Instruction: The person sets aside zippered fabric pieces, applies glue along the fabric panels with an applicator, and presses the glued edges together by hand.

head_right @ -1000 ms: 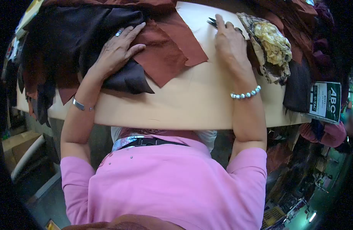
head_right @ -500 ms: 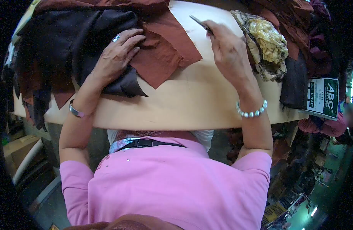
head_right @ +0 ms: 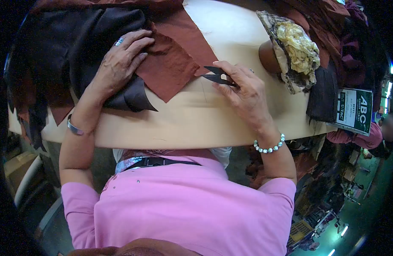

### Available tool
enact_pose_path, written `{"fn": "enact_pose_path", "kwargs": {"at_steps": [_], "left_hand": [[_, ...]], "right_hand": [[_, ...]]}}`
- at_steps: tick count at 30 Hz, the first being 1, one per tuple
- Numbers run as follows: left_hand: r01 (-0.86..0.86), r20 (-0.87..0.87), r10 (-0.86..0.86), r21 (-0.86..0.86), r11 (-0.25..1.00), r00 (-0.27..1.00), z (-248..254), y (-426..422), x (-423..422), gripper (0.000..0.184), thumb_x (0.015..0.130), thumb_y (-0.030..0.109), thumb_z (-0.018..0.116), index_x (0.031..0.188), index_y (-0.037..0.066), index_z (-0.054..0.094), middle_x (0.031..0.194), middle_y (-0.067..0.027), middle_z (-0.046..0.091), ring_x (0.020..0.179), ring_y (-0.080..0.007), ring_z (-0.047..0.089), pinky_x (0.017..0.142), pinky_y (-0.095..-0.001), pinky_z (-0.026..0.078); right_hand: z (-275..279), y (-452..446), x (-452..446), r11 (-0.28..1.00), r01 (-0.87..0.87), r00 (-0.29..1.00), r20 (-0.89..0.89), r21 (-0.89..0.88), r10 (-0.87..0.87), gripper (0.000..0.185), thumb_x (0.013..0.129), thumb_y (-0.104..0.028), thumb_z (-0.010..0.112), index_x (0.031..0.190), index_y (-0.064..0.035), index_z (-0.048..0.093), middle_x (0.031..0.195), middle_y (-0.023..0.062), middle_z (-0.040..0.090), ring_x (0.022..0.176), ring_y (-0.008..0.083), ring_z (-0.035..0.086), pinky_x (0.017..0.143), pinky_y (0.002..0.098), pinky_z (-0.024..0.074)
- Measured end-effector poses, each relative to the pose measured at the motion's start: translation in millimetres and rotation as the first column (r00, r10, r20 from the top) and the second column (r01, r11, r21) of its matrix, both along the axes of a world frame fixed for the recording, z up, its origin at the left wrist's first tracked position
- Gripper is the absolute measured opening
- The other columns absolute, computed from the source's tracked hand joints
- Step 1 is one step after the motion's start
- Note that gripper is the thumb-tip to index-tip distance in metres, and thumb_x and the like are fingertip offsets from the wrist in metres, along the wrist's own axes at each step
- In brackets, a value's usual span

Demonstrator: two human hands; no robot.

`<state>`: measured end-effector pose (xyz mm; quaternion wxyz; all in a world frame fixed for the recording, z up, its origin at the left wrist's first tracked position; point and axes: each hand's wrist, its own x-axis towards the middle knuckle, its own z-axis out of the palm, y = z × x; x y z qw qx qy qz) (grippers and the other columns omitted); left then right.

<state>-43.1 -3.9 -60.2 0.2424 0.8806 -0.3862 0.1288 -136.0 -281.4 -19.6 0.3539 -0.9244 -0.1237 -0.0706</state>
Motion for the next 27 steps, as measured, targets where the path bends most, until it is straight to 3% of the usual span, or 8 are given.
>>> {"fn": "enact_pose_path", "kwargs": {"at_steps": [10, 13, 19, 27], "left_hand": [[-0.017, -0.044, 0.017, 0.013, 1.0, 0.999, 1, 0, -1, 0.031, 0.086, 0.011, 0.056, 0.115, 0.006, 0.053, 0.125, -0.0116, 0.05, 0.114, -0.0307, 0.049, 0.096, -0.0367, 0.041], [-0.017, -0.046, 0.018, 0.013, 1.0, 0.999, 0, 0, -1, 0.03, 0.086, 0.011, 0.055, 0.116, 0.006, 0.053, 0.125, -0.0115, 0.05, 0.114, -0.0306, 0.049, 0.096, -0.0367, 0.041], [-0.015, -0.03, 0.015, 0.007, 1.0, 0.999, 1, 0, -1, 0.03, 0.086, 0.011, 0.055, 0.115, 0.007, 0.054, 0.124, -0.0115, 0.05, 0.113, -0.0303, 0.049, 0.095, -0.0367, 0.041], [-0.012, -0.046, 0.013, 0.012, 1.0, 0.999, 3, 0, -1, 0.031, 0.086, 0.011, 0.055, 0.116, 0.007, 0.053, 0.124, -0.0114, 0.05, 0.113, -0.0305, 0.049, 0.095, -0.0369, 0.042]], "right_hand": [[-3, 5, 8, 0.999, -0.044, 0.995, 0.093, -0.003, 0.044, 0.032, 0.073, -0.004, 0.069, 0.104, -0.0085, 0.062, 0.081, 0.0078, 0.061, 0.067, 0.0208, 0.055, 0.061, 0.0306, 0.0448], [-8, 1, 11, 0.991, -0.083, 0.984, 0.146, -0.107, 0.099, 0.031, 0.072, -0.003, 0.07, 0.102, -0.0082, 0.062, 0.078, 0.0068, 0.061, 0.068, 0.0204, 0.056, 0.061, 0.0306, 0.0447], [-13, -4, 11, 0.997, -0.037, 0.991, 0.132, 0.07, 0.028, 0.031, 0.072, 0.0, 0.069, 0.101, -0.0071, 0.062, 0.079, 0.0063, 0.062, 0.07, 0.0177, 0.058, 0.063, 0.0289, 0.0457], [-20, -5, 20, 0.986, -0.135, 0.986, 0.109, 0.097, 0.125, 0.033, 0.07, 0.004, 0.067, 0.101, -0.0054, 0.062, 0.081, 0.0076, 0.062, 0.07, 0.017, 0.058, 0.064, 0.0273, 0.0455]]}}
